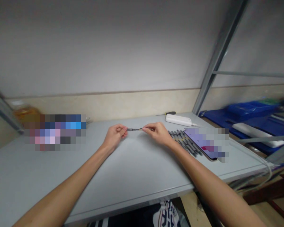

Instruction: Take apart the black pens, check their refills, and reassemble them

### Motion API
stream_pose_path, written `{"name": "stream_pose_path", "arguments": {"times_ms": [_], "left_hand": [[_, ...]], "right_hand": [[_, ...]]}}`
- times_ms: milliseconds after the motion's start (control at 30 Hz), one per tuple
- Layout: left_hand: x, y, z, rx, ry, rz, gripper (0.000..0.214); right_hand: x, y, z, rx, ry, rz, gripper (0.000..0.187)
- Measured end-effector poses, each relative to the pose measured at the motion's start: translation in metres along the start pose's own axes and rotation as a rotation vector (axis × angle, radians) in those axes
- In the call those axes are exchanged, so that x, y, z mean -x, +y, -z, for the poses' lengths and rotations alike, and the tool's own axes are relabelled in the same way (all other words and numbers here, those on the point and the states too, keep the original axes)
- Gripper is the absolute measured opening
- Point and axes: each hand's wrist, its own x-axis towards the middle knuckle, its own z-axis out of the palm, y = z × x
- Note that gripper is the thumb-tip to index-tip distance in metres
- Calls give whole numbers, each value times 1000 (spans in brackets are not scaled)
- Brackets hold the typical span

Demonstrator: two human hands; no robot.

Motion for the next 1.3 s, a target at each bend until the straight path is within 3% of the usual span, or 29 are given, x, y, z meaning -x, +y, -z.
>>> {"name": "stream_pose_path", "arguments": {"times_ms": [233,400,533,700,800,867,967,1133,1300], "left_hand": [[2,-4,-2,-107,16,-160,23],[4,-4,-5,-109,-7,-144,25],[6,-2,-9,-52,-32,-84,27],[10,-4,-12,-131,-202,-89,25],[13,-5,-12,-355,-342,-197,21],[14,-5,-11,-444,-356,-253,21],[12,-5,-8,-530,-316,-285,23],[7,-8,-2,-660,-257,-308,20],[7,-11,-1,-705,-276,-317,17]], "right_hand": [[-1,2,3,-437,-103,-332,38],[-3,7,1,-604,-144,-457,34],[-5,5,-4,-635,27,-440,34],[-7,2,-11,-517,430,-292,40],[-11,-1,-12,-707,522,-261,37],[-14,-6,-10,-886,540,-271,34],[-16,-17,-2,-1112,544,-272,29],[-14,-33,16,-1503,362,-386,46],[-16,-33,21,-1621,316,-472,38]]}}
